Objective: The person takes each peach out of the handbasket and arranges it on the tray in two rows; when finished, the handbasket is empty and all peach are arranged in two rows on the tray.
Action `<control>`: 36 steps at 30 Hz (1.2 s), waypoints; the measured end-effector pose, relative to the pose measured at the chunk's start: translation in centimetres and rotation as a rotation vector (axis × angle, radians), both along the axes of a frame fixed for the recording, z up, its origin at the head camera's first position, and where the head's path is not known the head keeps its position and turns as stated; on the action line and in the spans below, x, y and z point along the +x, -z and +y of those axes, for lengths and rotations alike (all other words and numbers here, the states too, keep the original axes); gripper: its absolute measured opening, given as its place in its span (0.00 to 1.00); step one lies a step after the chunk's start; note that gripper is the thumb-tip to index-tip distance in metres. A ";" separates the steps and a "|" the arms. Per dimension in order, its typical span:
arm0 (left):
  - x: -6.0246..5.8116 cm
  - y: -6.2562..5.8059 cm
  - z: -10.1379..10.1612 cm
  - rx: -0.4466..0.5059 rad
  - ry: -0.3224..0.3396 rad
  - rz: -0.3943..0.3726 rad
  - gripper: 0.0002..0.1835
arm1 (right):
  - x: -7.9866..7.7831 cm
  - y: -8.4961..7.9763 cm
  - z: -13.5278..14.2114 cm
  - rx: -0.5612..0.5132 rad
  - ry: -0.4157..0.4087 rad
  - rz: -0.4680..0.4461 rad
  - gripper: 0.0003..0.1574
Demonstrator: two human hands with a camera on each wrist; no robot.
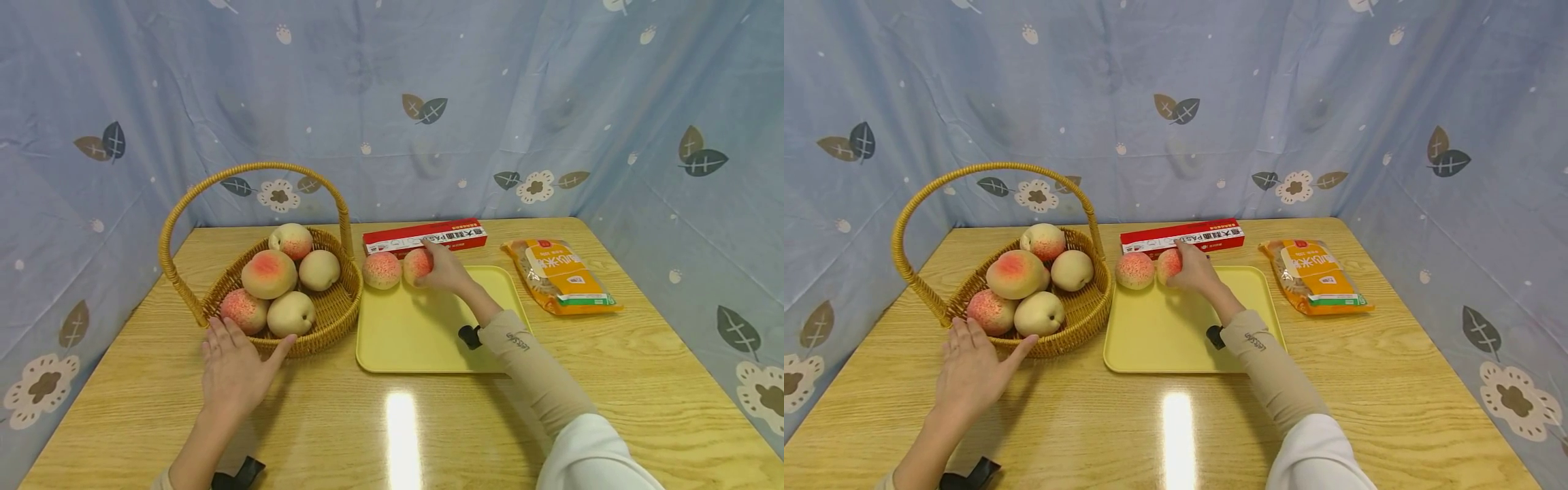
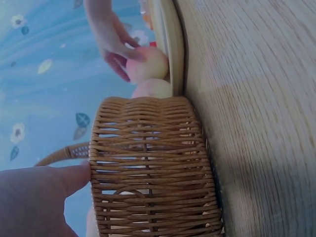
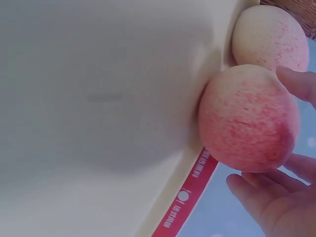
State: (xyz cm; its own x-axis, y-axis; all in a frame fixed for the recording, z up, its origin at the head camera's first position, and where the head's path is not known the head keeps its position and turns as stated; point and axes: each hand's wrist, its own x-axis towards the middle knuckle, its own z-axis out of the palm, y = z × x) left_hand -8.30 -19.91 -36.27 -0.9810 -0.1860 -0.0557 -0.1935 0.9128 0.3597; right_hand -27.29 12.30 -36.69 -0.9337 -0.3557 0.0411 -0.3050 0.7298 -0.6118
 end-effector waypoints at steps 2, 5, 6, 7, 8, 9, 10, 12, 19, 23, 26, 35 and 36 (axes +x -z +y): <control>0.0 0.0 0.0 0.000 -0.001 0.000 0.65 | 0.0 -0.2 0.1 -0.002 -0.004 -0.001 0.57; 0.0 0.0 0.0 0.002 -0.001 0.004 0.65 | 0.1 -0.5 0.1 0.017 -0.004 -0.011 0.57; 0.0 0.0 0.0 0.002 -0.001 0.005 0.65 | 0.1 -0.5 0.2 0.027 0.001 -0.015 0.57; 0.0 0.0 0.0 0.001 0.000 0.007 0.65 | 0.1 -0.5 0.2 0.033 0.012 -0.024 0.57; 0.0 0.0 0.0 0.002 0.000 0.008 0.65 | 0.2 -0.5 0.2 0.039 0.028 -0.032 0.57; 0.0 0.0 0.1 0.003 0.000 0.009 0.65 | 0.2 -0.5 0.2 0.038 0.050 -0.043 0.56; 0.0 -0.1 0.1 0.002 0.000 0.010 0.65 | 0.2 -0.5 0.3 0.034 0.072 -0.055 0.55; 0.0 -0.1 0.1 0.005 0.000 0.009 0.65 | 0.3 -0.4 0.3 0.016 0.116 -0.075 0.52; 0.0 -0.1 0.1 0.003 0.000 0.008 0.65 | 0.3 0.1 0.6 -0.026 0.112 -0.040 0.48; 0.0 -0.1 0.1 -0.001 0.001 -0.002 0.65 | -0.1 0.6 0.9 -0.065 0.114 -0.069 0.46; 0.0 -0.1 0.1 -0.002 0.003 -0.002 0.66 | -0.5 0.7 1.2 -0.131 0.157 -0.134 0.39; 0.0 0.0 0.1 0.006 0.001 -0.003 0.66 | -0.4 0.9 0.8 -0.103 0.098 -0.104 0.42; 0.0 0.0 0.0 0.006 -0.001 0.004 0.65 | -0.4 0.9 0.7 -0.079 0.076 -0.092 0.45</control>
